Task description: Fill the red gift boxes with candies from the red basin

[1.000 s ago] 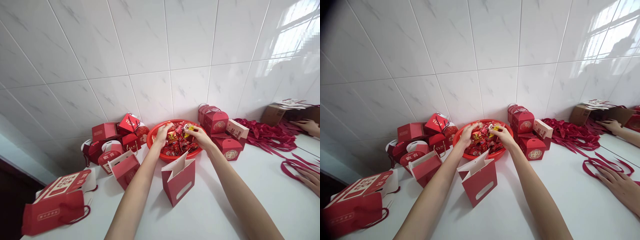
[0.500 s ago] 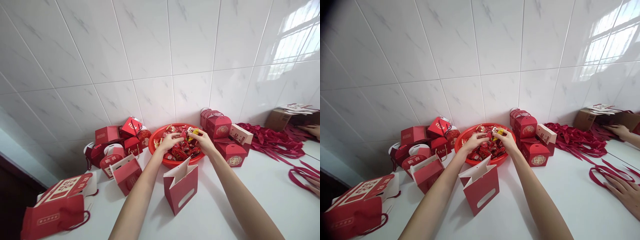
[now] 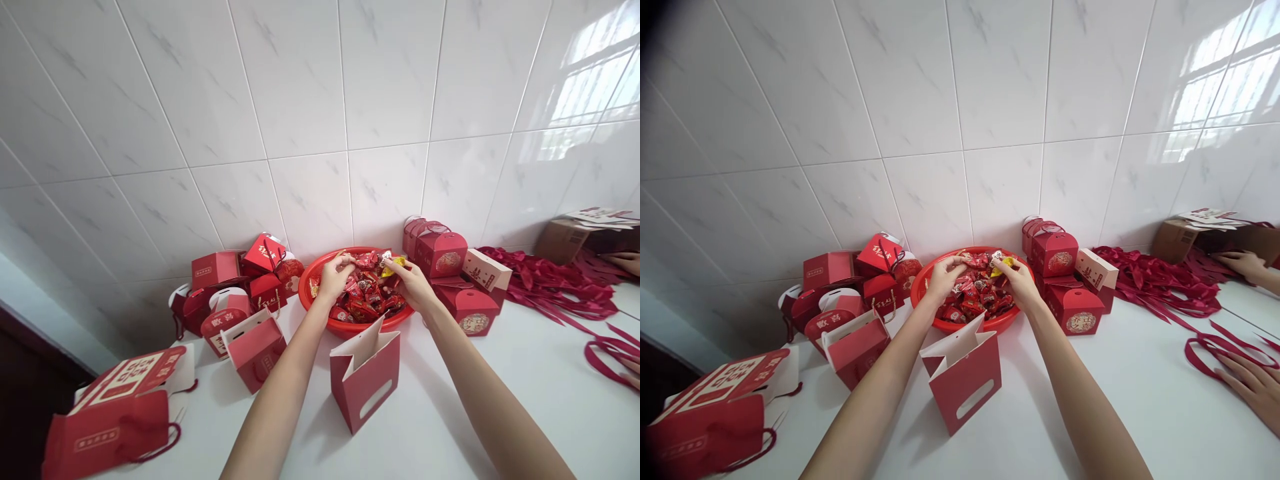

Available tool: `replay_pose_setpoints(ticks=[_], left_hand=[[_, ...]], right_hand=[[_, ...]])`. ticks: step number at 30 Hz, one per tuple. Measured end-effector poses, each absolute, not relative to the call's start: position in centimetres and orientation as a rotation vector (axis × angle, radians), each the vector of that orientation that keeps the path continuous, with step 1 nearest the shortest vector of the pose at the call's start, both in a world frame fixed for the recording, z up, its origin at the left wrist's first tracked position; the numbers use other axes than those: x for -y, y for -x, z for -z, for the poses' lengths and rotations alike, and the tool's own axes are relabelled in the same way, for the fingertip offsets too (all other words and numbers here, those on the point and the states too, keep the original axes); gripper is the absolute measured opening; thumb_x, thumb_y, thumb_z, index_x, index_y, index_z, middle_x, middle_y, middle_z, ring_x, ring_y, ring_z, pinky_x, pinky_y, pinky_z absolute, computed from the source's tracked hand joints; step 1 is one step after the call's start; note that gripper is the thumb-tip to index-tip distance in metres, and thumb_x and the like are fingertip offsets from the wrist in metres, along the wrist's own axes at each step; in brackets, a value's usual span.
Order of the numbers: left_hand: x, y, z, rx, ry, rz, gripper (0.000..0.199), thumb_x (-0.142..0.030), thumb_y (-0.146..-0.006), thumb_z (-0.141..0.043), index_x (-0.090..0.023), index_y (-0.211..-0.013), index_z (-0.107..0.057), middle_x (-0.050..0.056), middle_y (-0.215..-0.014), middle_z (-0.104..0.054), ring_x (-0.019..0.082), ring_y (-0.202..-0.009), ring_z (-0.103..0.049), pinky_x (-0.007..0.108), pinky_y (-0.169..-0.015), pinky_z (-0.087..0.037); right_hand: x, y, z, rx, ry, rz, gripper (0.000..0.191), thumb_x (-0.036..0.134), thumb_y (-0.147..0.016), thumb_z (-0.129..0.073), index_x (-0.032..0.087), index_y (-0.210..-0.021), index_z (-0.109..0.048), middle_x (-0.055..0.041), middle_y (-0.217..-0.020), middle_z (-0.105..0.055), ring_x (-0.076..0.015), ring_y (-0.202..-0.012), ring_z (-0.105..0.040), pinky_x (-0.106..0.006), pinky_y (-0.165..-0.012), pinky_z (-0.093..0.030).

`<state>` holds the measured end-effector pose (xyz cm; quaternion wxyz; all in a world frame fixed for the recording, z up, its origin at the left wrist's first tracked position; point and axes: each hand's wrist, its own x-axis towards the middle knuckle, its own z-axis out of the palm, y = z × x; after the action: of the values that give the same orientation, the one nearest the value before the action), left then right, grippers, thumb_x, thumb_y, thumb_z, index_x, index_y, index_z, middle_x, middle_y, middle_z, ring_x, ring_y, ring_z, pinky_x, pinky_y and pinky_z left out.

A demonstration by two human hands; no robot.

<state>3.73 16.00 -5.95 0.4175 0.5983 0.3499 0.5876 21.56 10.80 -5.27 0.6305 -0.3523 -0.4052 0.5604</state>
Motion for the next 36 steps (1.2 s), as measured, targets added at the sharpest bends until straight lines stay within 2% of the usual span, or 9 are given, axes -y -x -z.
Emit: replay_pose_setpoints(ticks=[6,11,16,19,22,25,28,32,36], left_hand=[[-15.4,-4.0,5.6,-0.929,-1.729,-1.61,0.012,-0.014,-0.071,-0.06,-0.02,-0.07,-0.071,0.005,-0.086,-0.072,0.021,-0.088,-0.067,0.036,-0.09,-0.051],[-13.7,-4.0,4.5,-0.938,-1.992,-1.655,0.016,-0.013,-0.076,-0.062,-0.023,-0.07,-0.072,0.005,-0.095,-0.07,0.021,-0.097,-0.065,0.035,-0.096,-0.048],[-10.8,-3.4,3.3,-0.993,-2.106,-1.62,0.019,-0.012,-0.076,-0.061,-0.025,-0.07,-0.074,0.004,-0.1,-0.069,0.02,-0.1,-0.065,0.034,-0.096,-0.049],[-8.5,-3.0,2.4,-0.937,-2.166,-1.602,0.018,-0.015,-0.078,-0.061,-0.025,-0.072,-0.075,0.005,-0.105,-0.068,0.021,-0.104,-0.065,0.034,-0.097,-0.051],[-5.8,-2.3,1.1,-0.824,-2.209,-1.56,0.015,-0.02,-0.082,-0.063,-0.024,-0.078,-0.077,0.007,-0.119,-0.065,0.023,-0.113,-0.063,0.037,-0.102,-0.049],[-2.7,-0.9,-0.6,-0.838,-2.137,-1.496,0.011,-0.027,-0.082,-0.069,-0.025,-0.088,-0.078,0.008,-0.132,-0.06,0.028,-0.124,-0.059,0.041,-0.108,-0.046],[0.1,1.0,-2.1,-0.861,-2.073,-1.222,0.008,-0.033,-0.079,-0.074,-0.027,-0.081,-0.079,0.007,-0.137,-0.06,0.031,-0.125,-0.058,0.042,-0.105,-0.049],[2.0,2.3,-2.2,-0.924,-2.081,-0.823,0.006,-0.032,-0.074,-0.078,-0.032,-0.079,-0.082,0.005,-0.124,-0.07,0.031,-0.119,-0.063,0.04,-0.096,-0.054],[1.1,1.8,-0.4,-1.026,-1.93,-0.89,0.014,-0.036,-0.076,-0.076,-0.03,-0.087,-0.083,0.007,-0.099,-0.078,0.029,-0.096,-0.07,0.035,-0.079,-0.057]], right_hand=[[-10.8,-21.5,5.3,0.921,0.823,-1.271,0.05,0.048,-0.047,-0.093,0.019,-0.076,-0.065,0.0028,-0.065,-0.065,-0.0145,-0.055,-0.064,-0.024,-0.046,-0.05],[-10.6,-22.0,4.8,0.922,0.798,-1.333,0.049,0.044,-0.046,-0.094,0.021,-0.079,-0.066,0.0035,-0.072,-0.067,-0.0155,-0.058,-0.064,-0.026,-0.046,-0.052],[-8.8,-22.8,2.6,1.031,0.722,-1.316,0.039,0.041,-0.055,-0.091,0.024,-0.081,-0.067,0.0035,-0.073,-0.067,-0.016,-0.064,-0.064,-0.027,-0.053,-0.054],[-7.0,-22.7,0.8,1.195,0.767,-1.278,0.035,0.041,-0.059,-0.09,0.022,-0.078,-0.068,0.0012,-0.07,-0.067,-0.0165,-0.062,-0.063,-0.027,-0.056,-0.054],[-5.2,-22.4,-0.6,1.32,0.802,-1.176,0.033,0.043,-0.062,-0.088,0.021,-0.076,-0.069,-0.0001,-0.067,-0.066,-0.0158,-0.056,-0.061,-0.029,-0.052,-0.052],[-3.4,-22.6,-1.8,1.381,0.799,-1.024,0.031,0.044,-0.065,-0.087,0.02,-0.076,-0.07,-0.0014,-0.069,-0.066,-0.0164,-0.059,-0.062,-0.029,-0.055,-0.054],[-1.5,-23.4,-3.0,1.463,0.84,-0.872,0.03,0.045,-0.067,-0.086,0.021,-0.076,-0.071,-0.0025,-0.071,-0.067,-0.018,-0.063,-0.063,-0.029,-0.056,-0.054],[0.7,-24.3,-4.2,1.593,0.893,-0.764,0.03,0.044,-0.065,-0.088,0.022,-0.077,-0.071,-0.0024,-0.07,-0.066,-0.0174,-0.061,-0.061,-0.028,-0.051,-0.049],[1.6,-24.4,-4.6,1.716,0.942,-0.743,0.03,0.043,-0.064,-0.088,0.022,-0.078,-0.072,-0.0008,-0.064,-0.062,-0.0155,-0.056,-0.056,-0.026,-0.047,-0.044]])
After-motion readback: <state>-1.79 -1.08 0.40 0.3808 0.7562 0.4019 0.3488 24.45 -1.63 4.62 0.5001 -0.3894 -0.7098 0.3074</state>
